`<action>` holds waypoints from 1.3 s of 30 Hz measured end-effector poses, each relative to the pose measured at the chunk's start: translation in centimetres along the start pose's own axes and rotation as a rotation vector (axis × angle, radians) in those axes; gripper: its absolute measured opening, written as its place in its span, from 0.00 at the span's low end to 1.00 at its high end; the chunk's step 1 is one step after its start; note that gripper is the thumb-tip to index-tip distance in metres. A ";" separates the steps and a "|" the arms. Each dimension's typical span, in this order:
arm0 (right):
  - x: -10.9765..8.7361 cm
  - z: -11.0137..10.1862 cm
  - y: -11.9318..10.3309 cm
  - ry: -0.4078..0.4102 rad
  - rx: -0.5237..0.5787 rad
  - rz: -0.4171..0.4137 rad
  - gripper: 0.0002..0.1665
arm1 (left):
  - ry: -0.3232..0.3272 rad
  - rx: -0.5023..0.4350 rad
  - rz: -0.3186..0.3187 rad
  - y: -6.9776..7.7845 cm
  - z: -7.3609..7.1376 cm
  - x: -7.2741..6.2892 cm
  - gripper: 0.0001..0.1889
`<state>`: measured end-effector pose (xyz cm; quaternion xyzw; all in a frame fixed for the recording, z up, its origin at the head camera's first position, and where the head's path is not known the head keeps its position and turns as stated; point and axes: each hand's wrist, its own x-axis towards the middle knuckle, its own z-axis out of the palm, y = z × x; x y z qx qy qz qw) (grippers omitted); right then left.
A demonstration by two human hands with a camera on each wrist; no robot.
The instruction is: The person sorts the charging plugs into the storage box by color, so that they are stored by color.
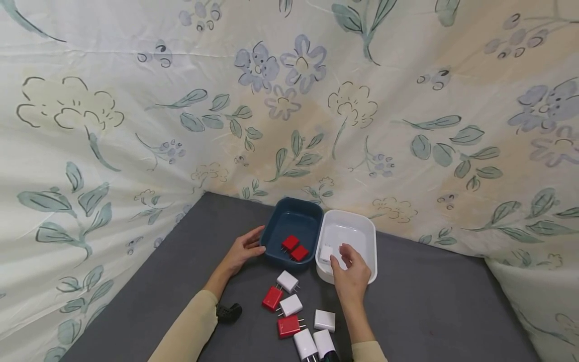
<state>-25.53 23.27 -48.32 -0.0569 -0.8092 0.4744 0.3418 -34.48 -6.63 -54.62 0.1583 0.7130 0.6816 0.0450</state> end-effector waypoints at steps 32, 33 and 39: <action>-1.6 -0.9 -0.4 -0.097 0.026 0.077 0.23 | 0.004 -0.011 -0.014 0.0 -0.2 0.1 0.35; -1.7 -1.0 -0.4 -0.099 0.021 0.080 0.23 | 0.006 -0.012 -0.013 0.0 -0.1 0.1 0.35; -2.0 -1.1 -0.2 -0.110 0.031 0.103 0.23 | -0.015 -0.013 -0.017 -0.1 -0.1 0.1 0.36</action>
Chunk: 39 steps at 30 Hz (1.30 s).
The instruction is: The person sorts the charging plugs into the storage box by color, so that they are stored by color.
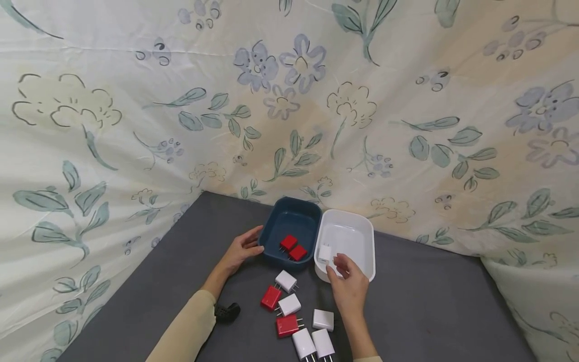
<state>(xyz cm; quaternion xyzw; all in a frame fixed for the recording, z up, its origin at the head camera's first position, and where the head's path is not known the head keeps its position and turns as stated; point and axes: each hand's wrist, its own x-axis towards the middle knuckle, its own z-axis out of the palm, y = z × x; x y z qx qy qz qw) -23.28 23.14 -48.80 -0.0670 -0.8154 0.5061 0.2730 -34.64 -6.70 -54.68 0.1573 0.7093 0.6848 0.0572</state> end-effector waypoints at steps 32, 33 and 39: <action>-2.0 -0.5 0.8 0.016 0.010 0.002 0.21 | -0.091 -0.057 -0.028 3.1 0.1 -1.1 0.37; -2.1 -0.5 0.8 0.014 0.008 -0.001 0.21 | -0.091 -0.057 -0.024 3.0 0.1 -1.1 0.37; -2.4 -0.6 0.9 0.025 0.025 -0.020 0.20 | -0.060 -0.051 -0.025 1.5 0.0 -0.6 0.36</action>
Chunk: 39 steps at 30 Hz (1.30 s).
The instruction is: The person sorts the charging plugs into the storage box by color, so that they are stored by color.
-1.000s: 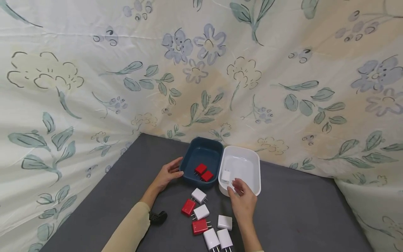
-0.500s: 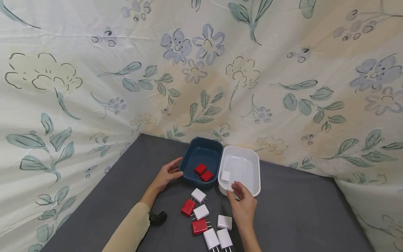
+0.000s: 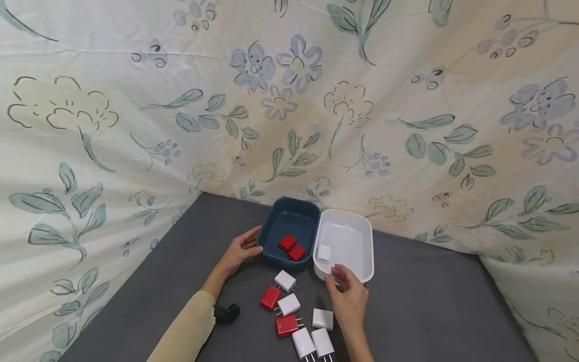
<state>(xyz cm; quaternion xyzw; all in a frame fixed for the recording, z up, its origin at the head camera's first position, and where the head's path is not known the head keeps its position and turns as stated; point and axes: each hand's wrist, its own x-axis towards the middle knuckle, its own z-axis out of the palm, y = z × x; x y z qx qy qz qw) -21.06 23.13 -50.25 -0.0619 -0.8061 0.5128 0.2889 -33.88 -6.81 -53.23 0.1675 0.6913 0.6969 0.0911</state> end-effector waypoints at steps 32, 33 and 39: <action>-0.8 -0.4 1.3 -0.201 0.007 0.151 0.21 | -0.028 -0.036 0.003 -0.6 -0.3 0.3 0.38; -0.8 -0.5 1.3 -0.205 0.010 0.158 0.22 | -0.032 -0.038 0.006 -0.2 -0.2 0.2 0.38; -0.8 -0.8 1.5 -0.228 0.010 0.178 0.23 | -0.038 -0.045 0.008 1.3 0.1 -0.6 0.39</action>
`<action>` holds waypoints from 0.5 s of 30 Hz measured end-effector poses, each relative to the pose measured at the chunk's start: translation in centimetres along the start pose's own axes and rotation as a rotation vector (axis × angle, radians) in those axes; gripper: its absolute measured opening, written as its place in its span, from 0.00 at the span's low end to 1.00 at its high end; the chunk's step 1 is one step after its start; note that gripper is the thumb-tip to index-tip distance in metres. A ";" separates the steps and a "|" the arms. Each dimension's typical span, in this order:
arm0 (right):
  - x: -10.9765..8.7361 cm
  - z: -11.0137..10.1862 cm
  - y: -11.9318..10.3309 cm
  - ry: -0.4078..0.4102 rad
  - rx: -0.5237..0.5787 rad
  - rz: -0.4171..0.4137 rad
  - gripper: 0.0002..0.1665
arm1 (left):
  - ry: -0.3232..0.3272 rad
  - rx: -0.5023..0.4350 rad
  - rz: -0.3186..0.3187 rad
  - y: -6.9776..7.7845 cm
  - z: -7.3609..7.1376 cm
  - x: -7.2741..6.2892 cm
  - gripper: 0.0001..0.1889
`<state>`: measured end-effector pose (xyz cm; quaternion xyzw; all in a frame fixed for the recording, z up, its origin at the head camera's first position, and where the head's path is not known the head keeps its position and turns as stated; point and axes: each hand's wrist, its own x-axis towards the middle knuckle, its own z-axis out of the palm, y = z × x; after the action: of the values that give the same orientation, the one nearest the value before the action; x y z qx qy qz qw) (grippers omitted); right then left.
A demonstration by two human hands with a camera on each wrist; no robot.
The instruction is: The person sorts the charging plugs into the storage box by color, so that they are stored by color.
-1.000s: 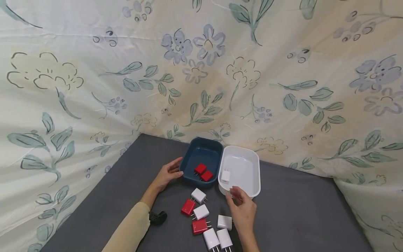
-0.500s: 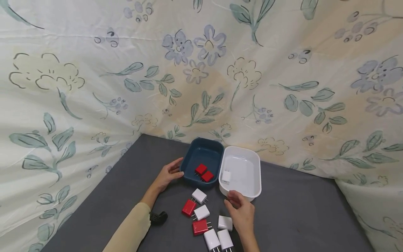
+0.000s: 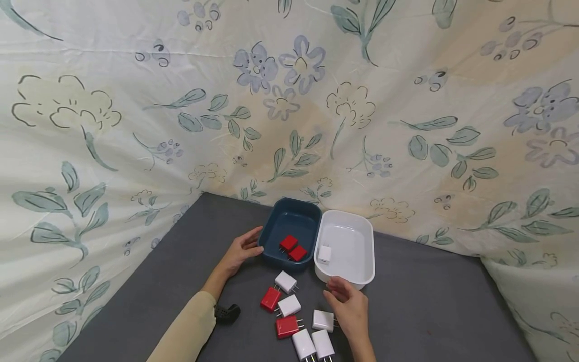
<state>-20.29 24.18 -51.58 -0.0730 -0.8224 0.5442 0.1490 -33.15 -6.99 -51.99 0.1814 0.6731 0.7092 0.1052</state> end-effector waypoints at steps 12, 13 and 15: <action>0.0 -0.3 0.2 -0.058 -0.012 0.012 0.22 | -0.007 0.011 -0.007 0.2 0.0 -0.1 0.38; 0.0 -0.3 0.2 -0.062 -0.015 0.015 0.22 | -0.007 0.012 -0.007 0.2 0.0 -0.1 0.38; 0.0 -0.3 0.3 -0.072 -0.016 0.017 0.23 | -0.004 0.012 -0.006 0.3 0.0 -0.2 0.38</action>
<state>-20.21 24.62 -51.77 -0.0612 -0.8308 0.5413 0.1141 -32.97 -7.05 -51.75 0.1813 0.6775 0.7046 0.1079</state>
